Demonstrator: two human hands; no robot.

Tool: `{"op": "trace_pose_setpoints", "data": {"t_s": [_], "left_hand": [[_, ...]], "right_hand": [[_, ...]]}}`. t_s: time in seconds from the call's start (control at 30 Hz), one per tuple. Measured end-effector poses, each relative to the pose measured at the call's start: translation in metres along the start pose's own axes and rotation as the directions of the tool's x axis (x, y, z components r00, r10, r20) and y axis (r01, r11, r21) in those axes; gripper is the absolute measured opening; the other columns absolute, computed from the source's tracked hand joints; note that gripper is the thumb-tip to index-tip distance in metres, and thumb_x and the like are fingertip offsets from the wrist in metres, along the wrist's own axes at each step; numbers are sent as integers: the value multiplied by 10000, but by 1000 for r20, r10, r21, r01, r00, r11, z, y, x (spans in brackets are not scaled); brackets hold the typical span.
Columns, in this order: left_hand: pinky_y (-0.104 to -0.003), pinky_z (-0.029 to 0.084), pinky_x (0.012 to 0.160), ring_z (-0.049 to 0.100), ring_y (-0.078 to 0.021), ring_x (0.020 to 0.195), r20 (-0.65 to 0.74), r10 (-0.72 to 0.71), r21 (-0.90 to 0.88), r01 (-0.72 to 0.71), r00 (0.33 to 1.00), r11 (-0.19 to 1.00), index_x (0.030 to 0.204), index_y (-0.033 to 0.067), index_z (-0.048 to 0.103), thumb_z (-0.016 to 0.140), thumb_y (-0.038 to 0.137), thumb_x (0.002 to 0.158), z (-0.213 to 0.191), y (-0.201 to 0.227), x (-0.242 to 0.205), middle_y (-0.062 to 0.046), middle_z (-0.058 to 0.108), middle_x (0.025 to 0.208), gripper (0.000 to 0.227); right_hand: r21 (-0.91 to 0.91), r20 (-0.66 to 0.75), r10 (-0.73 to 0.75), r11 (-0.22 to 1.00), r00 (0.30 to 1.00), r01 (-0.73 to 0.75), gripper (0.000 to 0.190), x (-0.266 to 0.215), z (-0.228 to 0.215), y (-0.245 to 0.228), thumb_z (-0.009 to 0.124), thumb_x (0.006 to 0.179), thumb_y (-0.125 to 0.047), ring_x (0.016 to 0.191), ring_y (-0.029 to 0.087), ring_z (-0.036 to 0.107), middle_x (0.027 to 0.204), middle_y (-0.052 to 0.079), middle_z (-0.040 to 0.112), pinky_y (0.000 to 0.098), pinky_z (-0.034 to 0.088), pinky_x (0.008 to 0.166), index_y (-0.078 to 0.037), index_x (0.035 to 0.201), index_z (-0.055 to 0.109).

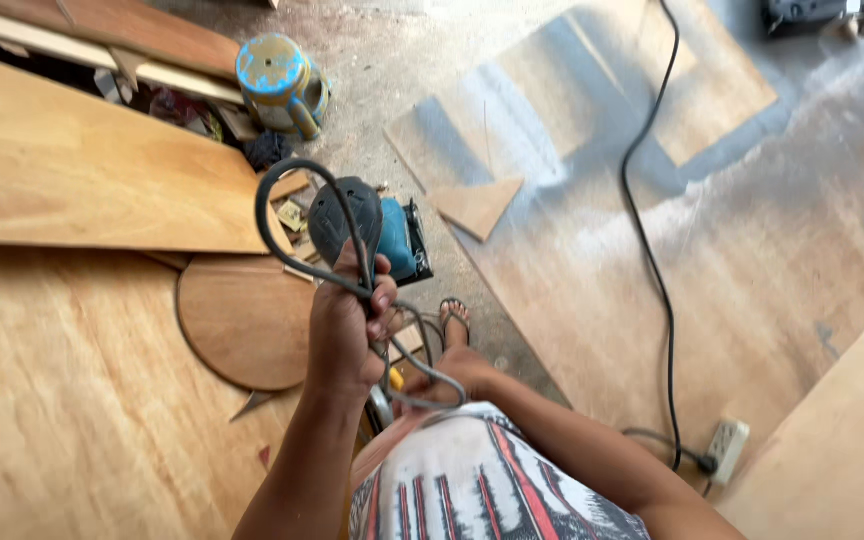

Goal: The person cuts plywood using a jigsaw, fits wooden panels together, and handles power cords for tools.

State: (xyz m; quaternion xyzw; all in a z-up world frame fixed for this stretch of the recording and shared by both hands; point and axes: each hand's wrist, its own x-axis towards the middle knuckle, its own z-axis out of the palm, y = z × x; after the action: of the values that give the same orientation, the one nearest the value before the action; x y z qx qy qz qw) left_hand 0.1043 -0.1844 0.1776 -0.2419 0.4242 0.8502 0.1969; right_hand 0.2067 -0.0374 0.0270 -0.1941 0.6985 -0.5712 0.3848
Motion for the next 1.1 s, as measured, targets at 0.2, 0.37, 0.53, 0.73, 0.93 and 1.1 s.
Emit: {"op": "trace_pose_setpoints", "data": {"t_s": [0.2, 0.37, 0.53, 0.73, 0.93, 1.1], "left_hand": [[-202, 232, 315, 268, -100, 306, 14, 42, 35, -42, 999, 998, 992, 77, 682, 589, 510, 1118, 55, 73, 53, -49, 380, 520, 460], [-199, 275, 340, 305, -117, 292, 114, 251, 238, -272, 961, 932, 999, 21, 664, 630, 427, 1107, 95, 132, 78, -69, 365, 500, 421], [-224, 249, 330, 284, -125, 293, 215, 187, 267, -242, 958, 933, 972, -12, 667, 641, 361, 1108, 122, 111, 127, -89, 349, 488, 397], [-237, 246, 311, 337, -128, 292, 474, -119, 454, -126, 872, 882, 949, -10, 666, 633, 302, 1116, 163, 55, 194, -92, 412, 497, 355], [-227, 298, 354, 386, -118, 324, 734, -308, 521, -211, 605, 827, 957, 7, 691, 626, 249, 1147, 162, -48, 245, -89, 483, 518, 315], [-252, 306, 368, 374, -122, 332, 775, -463, 581, -194, 430, 791, 942, 8, 674, 567, 248, 1189, 164, -124, 243, -107, 502, 520, 360]], "right_hand": [[-54, 365, 278, 959, 888, -278, 313, 14, -28, 92, 705, 1104, -521, 1218, 276, 701, 1210, 49, 786, 388, 519, 1121, -289, 1298, 785], [-186, 16, 304, 937, 952, -296, 498, 18, -76, 65, 414, 1158, -563, 1071, 435, 763, 988, 176, 801, 547, 610, 891, -235, 1110, 786], [247, -219, 360, 920, 907, -306, 530, -39, -181, -62, 328, 1162, -394, 591, 198, 747, 603, 61, 734, 318, 616, 574, -113, 964, 731], [281, -924, 320, 940, 208, -195, 118, -155, -163, -154, 758, 976, -201, 498, 191, 566, 496, 62, 580, 349, 530, 526, -103, 1021, 805], [108, -810, -216, 859, -545, -501, 84, -177, -104, -43, 817, 1069, -79, 684, 222, 577, 710, 46, 604, 302, 519, 686, -114, 1133, 857], [321, -811, -45, 799, -583, -508, 137, -113, -43, 30, 892, 946, -300, 1156, 289, 618, 1115, 24, 693, 400, 496, 1060, -279, 1079, 867]]}}
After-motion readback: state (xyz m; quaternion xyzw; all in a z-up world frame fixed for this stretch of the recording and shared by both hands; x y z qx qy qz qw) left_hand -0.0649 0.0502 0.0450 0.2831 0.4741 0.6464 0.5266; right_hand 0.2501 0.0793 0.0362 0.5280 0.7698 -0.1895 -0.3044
